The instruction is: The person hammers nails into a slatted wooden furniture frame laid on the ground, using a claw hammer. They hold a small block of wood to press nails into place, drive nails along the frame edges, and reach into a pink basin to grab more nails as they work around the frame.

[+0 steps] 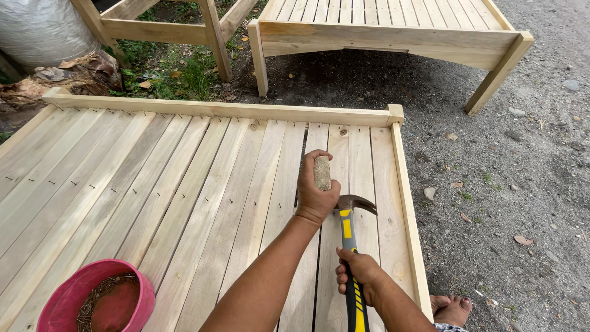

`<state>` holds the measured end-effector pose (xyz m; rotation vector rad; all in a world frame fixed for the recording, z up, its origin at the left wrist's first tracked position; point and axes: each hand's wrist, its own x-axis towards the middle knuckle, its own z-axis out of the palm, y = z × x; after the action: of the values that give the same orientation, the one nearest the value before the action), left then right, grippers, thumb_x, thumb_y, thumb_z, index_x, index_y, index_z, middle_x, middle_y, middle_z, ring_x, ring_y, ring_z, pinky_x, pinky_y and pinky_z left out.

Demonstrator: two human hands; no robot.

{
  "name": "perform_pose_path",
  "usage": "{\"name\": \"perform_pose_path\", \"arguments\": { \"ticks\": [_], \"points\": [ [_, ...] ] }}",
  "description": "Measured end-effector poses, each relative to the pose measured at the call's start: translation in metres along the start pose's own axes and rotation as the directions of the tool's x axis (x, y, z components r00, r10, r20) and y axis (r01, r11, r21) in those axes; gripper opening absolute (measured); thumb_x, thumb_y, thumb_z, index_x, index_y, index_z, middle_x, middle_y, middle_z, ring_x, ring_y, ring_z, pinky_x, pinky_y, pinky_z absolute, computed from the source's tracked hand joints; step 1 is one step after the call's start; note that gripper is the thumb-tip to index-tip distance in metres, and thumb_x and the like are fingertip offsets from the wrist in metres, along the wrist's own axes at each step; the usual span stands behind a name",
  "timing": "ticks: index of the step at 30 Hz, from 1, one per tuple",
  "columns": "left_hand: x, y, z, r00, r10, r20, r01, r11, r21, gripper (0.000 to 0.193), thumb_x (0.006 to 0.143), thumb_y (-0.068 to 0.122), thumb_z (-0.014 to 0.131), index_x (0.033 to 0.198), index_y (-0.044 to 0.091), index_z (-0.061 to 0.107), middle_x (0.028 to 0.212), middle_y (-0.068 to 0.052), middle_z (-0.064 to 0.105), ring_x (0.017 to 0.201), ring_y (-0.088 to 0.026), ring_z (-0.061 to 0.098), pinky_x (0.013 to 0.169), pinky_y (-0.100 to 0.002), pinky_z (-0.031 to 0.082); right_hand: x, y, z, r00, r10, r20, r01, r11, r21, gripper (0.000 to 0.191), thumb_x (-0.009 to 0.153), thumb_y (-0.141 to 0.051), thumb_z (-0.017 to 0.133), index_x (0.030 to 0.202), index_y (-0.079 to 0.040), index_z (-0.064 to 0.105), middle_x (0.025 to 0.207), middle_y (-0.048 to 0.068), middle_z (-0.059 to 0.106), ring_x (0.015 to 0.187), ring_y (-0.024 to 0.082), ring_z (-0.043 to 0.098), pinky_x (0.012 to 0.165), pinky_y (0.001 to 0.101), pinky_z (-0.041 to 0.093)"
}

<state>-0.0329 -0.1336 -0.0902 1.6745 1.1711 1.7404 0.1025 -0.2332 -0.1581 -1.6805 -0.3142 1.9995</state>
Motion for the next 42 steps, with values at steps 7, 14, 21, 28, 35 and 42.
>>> {"name": "perform_pose_path", "arguments": {
  "ticks": [7,14,21,28,35,42],
  "points": [
    [0.078,-0.004,-0.061,0.991,-0.051,-0.125,0.043,0.997,-0.067,0.061,0.066,-0.011,0.055,0.121,0.016,0.048,0.115,-0.005,0.060,0.109,-0.017,0.062,0.097,-0.031,0.062,-0.015,-0.002,0.009,0.993,-0.055,-0.103,0.034,0.981,-0.191,0.025,0.105,-0.029,0.058,0.093,-0.011,0.046,0.065,0.002,0.049,0.045,0.011,0.047,0.039,0.0306,0.048],
    [0.066,-0.004,-0.068,0.987,-0.147,-0.060,0.145,0.989,-0.038,0.063,0.066,-0.010,0.055,0.121,0.018,0.048,0.113,-0.004,0.061,0.107,-0.016,0.063,0.094,-0.034,0.060,-0.016,0.003,0.012,0.987,-0.102,-0.125,0.063,0.957,-0.282,0.024,0.103,-0.030,0.060,0.101,-0.007,0.050,0.068,0.004,0.050,0.046,0.012,0.046,0.040,0.0322,0.047],
    [0.066,-0.015,-0.054,0.977,-0.208,-0.042,0.203,0.975,-0.095,0.061,0.065,-0.010,0.056,0.119,0.018,0.049,0.111,-0.003,0.061,0.102,-0.016,0.063,0.088,-0.033,0.063,-0.020,0.009,0.013,0.978,-0.160,-0.132,0.120,0.957,-0.265,0.032,0.102,-0.031,0.063,0.106,-0.003,0.048,0.070,0.006,0.051,0.048,0.014,0.047,0.041,0.0338,0.047],
    [0.067,-0.022,-0.048,0.985,-0.161,-0.064,0.154,0.982,-0.112,0.061,0.065,-0.010,0.057,0.120,0.016,0.049,0.111,-0.004,0.062,0.100,-0.015,0.064,0.089,-0.030,0.062,-0.031,0.015,0.018,0.928,-0.292,-0.233,0.139,0.849,-0.509,0.028,0.100,-0.027,0.065,0.105,-0.003,0.053,0.070,0.006,0.052,0.049,0.015,0.049,0.042,0.0345,0.048],
    [0.071,-0.019,-0.042,0.977,-0.213,0.008,0.213,0.969,-0.123,0.063,0.065,-0.011,0.056,0.120,0.018,0.050,0.112,-0.004,0.060,0.099,-0.013,0.062,0.083,-0.027,0.064,-0.028,0.006,0.008,0.923,-0.266,-0.279,0.119,0.885,-0.451,0.024,0.102,-0.025,0.061,0.108,-0.003,0.053,0.071,0.007,0.053,0.049,0.014,0.049,0.042,0.0343,0.050],
    [0.080,-0.012,-0.040,0.937,-0.325,0.129,0.329,0.944,-0.012,0.065,0.065,-0.011,0.057,0.120,0.022,0.048,0.116,-0.002,0.061,0.100,-0.014,0.063,0.081,-0.026,0.063,-0.033,-0.001,0.013,0.947,-0.231,-0.225,0.139,0.922,-0.360,0.023,0.102,-0.023,0.062,0.109,-0.003,0.052,0.070,0.006,0.051,0.049,0.014,0.048,0.043,0.0346,0.047]
  ]
}}
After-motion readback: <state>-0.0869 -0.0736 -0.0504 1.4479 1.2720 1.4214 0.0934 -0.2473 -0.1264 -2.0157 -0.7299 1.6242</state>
